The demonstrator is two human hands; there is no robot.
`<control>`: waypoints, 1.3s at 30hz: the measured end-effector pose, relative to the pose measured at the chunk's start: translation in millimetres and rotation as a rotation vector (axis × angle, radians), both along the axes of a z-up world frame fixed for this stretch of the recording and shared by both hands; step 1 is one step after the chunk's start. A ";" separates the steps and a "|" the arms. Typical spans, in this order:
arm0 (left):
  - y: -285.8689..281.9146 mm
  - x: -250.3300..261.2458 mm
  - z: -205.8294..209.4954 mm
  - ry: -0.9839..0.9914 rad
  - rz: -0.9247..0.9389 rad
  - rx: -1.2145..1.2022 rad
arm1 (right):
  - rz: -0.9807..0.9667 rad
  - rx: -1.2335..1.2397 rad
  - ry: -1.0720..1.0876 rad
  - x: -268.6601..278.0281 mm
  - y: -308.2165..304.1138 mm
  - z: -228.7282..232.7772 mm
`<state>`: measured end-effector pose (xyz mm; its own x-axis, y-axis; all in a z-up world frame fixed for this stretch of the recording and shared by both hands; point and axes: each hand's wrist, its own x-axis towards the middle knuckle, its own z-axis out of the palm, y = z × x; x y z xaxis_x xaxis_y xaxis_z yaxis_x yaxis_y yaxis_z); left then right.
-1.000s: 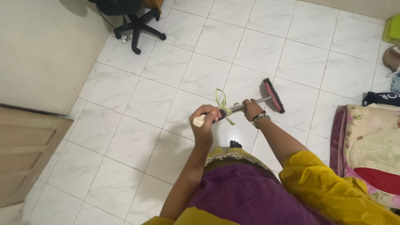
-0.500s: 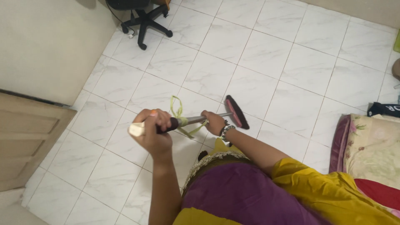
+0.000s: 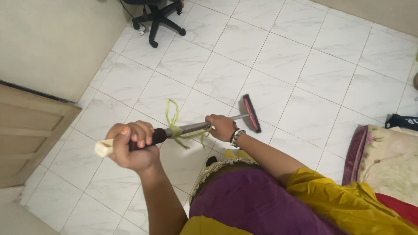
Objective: Tying and adjusting a green ribbon around the handle of a cleaning squeegee.
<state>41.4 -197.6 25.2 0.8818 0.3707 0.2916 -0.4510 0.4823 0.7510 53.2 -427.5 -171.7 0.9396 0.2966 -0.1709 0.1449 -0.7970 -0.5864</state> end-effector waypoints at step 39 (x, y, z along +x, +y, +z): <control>-13.6 24.7 1.8 0.017 -0.195 -0.059 | -0.084 -0.043 -0.066 -12.6 -34.1 -35.3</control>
<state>66.1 -211.2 27.0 0.9432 0.2081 0.2591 -0.3323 0.6027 0.7254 40.5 -461.6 -207.1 0.9706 0.2096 -0.1184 0.1136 -0.8324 -0.5424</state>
